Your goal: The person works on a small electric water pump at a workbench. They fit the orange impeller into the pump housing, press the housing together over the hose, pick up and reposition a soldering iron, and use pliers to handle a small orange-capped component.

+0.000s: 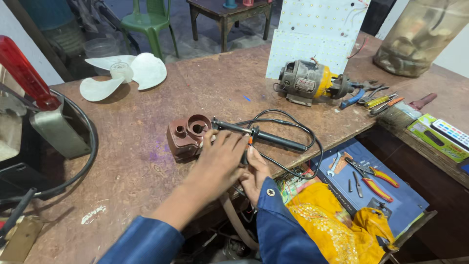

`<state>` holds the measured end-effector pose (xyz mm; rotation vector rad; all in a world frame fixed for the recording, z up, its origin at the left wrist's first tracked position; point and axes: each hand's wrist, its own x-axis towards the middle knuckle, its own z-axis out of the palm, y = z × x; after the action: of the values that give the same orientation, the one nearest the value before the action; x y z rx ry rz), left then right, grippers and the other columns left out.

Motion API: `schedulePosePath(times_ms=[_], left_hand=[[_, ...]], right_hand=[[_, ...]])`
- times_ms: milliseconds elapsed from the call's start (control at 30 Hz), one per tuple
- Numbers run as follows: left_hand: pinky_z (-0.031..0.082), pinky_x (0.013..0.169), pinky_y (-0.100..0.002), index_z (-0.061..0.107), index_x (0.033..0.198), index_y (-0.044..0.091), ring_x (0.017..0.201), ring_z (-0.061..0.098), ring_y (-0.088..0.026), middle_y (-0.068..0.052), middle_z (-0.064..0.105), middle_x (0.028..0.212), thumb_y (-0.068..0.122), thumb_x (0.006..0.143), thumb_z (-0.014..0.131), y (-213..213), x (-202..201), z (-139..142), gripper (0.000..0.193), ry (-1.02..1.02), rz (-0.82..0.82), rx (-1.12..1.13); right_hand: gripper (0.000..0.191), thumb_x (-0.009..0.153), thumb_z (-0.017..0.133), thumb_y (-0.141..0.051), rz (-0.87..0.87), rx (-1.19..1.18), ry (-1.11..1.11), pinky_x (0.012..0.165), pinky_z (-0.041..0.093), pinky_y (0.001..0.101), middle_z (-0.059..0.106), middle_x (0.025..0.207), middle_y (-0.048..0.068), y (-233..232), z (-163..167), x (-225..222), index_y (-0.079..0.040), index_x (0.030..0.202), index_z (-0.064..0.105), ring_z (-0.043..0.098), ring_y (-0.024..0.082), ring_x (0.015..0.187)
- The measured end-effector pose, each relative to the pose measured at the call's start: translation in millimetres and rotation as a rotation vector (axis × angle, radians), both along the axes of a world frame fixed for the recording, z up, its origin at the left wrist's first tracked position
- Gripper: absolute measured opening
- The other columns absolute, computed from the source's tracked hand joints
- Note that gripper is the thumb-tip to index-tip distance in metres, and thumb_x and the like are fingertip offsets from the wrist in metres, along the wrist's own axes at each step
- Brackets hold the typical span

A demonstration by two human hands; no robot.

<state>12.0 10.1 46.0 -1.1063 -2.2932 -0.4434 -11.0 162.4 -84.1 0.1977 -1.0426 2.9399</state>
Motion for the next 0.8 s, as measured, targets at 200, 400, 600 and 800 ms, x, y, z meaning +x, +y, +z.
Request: schedulePosePath(times_ms=[200, 400, 600, 800], left_hand=[[0.036, 0.104, -0.050, 0.057, 0.126, -0.004, 0.116, 0.052, -0.034, -0.016, 0.059, 0.116, 0.026, 0.076, 0.076, 38, 8, -3, 0.062, 0.000, -0.042, 0.004], [0.039, 0.103, -0.050, 0.057, 0.122, -0.007, 0.112, 0.054, -0.038, -0.021, 0.061, 0.115, 0.026, 0.076, 0.074, 77, 6, -3, 0.059, -0.012, -0.232, 0.181], [0.044, 0.098, -0.050, 0.056, 0.130, -0.005, 0.111, 0.058, -0.041, -0.023, 0.065, 0.118, 0.021, 0.081, 0.076, 131, 5, 5, 0.060, -0.117, -0.207, 0.464], [0.045, 0.102, -0.051, 0.051, 0.136, -0.004, 0.117, 0.058, -0.043, -0.024, 0.065, 0.124, 0.025, 0.084, 0.081, 179, -9, 21, 0.067, -0.195, -0.248, 0.672]], right_hand=[[0.043, 0.101, 0.054, -0.017, -0.266, 0.569, 0.378, 0.103, 0.047, 0.0397, 0.059, 0.130, 0.015, 43, 10, 22, 0.000, 0.140, 0.051, 0.059, 0.025, 0.120], [0.056, 0.100, 0.060, -0.026, -0.108, 0.218, -0.018, 0.107, 0.046, 0.0403, 0.058, 0.138, 0.012, 93, 37, 40, -0.003, 0.148, 0.045, 0.058, 0.022, 0.127], [0.070, 0.099, 0.058, -0.030, -0.261, 0.284, 0.036, 0.108, 0.045, 0.0436, 0.057, 0.140, 0.011, 143, 65, 52, -0.018, 0.161, 0.030, 0.057, 0.023, 0.126], [0.069, 0.103, 0.055, -0.030, -0.211, 0.394, 0.031, 0.111, 0.047, 0.0443, 0.057, 0.145, 0.023, 201, 95, 59, -0.012, 0.164, 0.029, 0.061, 0.029, 0.132]])
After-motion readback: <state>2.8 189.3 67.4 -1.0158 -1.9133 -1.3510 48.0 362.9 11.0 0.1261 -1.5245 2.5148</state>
